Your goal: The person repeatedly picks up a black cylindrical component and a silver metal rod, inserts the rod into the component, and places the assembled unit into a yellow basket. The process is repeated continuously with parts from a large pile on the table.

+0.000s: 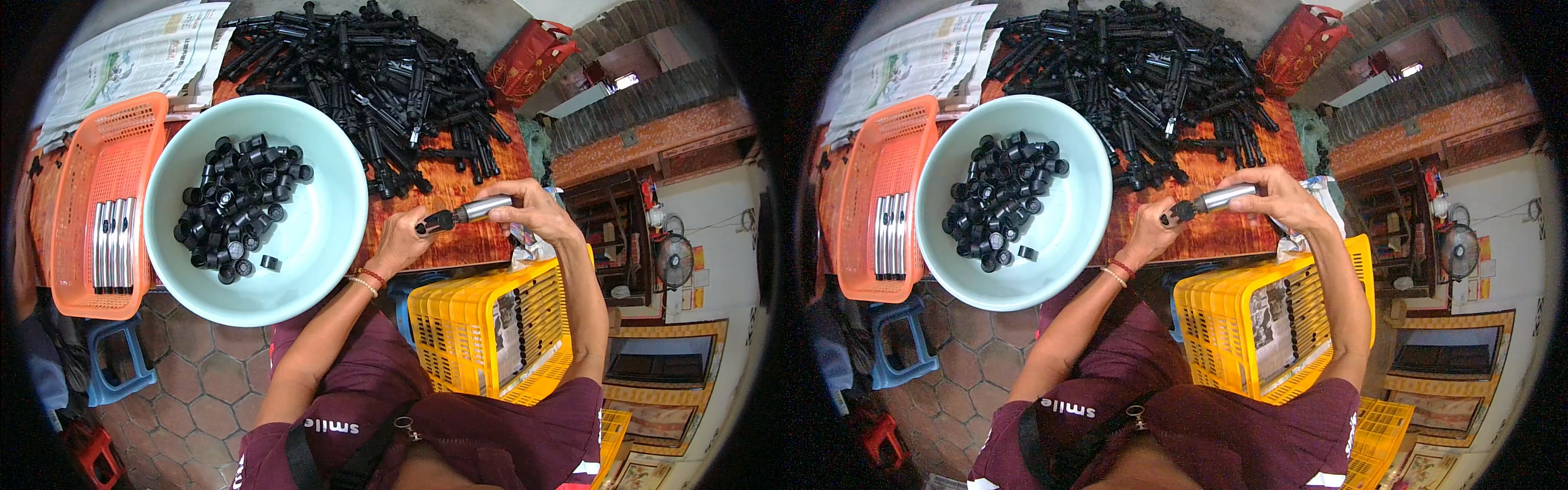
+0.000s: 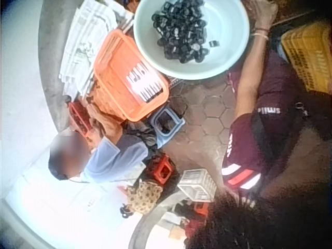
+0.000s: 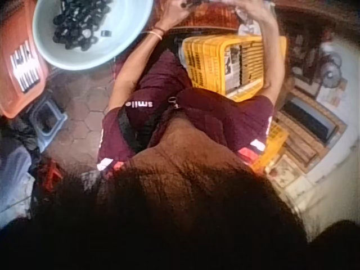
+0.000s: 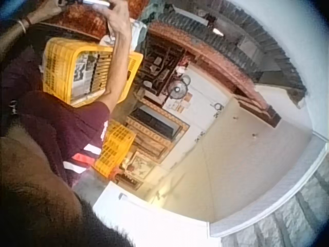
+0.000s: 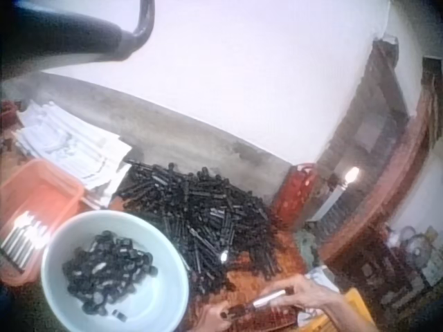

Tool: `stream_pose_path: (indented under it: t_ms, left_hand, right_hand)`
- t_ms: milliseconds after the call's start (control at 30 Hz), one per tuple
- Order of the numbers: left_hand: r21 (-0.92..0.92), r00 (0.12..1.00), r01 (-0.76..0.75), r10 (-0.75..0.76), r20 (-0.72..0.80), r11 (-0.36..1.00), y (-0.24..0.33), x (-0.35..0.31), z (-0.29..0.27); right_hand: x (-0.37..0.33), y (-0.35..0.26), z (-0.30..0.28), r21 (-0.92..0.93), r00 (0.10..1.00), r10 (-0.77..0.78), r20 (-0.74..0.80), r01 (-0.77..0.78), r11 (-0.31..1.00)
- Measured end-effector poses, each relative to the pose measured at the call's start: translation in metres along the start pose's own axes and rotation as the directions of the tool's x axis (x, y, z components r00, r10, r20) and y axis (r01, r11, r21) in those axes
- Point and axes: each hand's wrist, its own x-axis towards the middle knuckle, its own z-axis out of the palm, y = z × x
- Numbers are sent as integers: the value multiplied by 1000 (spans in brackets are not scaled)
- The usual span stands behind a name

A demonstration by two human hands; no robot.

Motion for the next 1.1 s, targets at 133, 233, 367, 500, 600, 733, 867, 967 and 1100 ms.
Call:
stream_pose_path:
  t_ms: [133,233,367,500,600,733,867,967,1100]
  left_hand:
    - [0,1000,-18,18,7,1000,5,2,-3]
    - [21,999,-37,37,-1,999,4,2,-2]
    - [18,999,-51,52,-14,999,5,2,-3]
    - [23,998,-52,52,-21,998,2,1,-1]
    - [19,999,-33,33,-2,999,-1,1,0]
    - [-5,1000,-31,31,-2,1000,2,0,-4]
    - [-24,1000,-21,21,-6,999,3,-2,-5]
    - [7,1000,2,-2,-15,1000,6,0,-3]
    - [3,1000,27,-27,12,1000,5,0,-3]
  right_hand:
    - [-2,1,2,-37,999,-29,-27,28,999]
    - [-5,-3,3,-86,998,-45,-34,42,995]
    - [-11,-28,12,-262,996,-59,-66,40,964]
    - [-13,-42,17,-556,979,-198,-42,142,819]
    - [-13,-48,25,-684,934,-357,9,266,679]
    - [-12,-58,33,-792,927,-365,92,290,537]
    - [-14,-58,37,-837,913,-391,118,304,455]
    - [-14,-60,36,-861,932,-343,113,265,434]
    - [-12,-64,31,-848,974,-201,105,193,493]
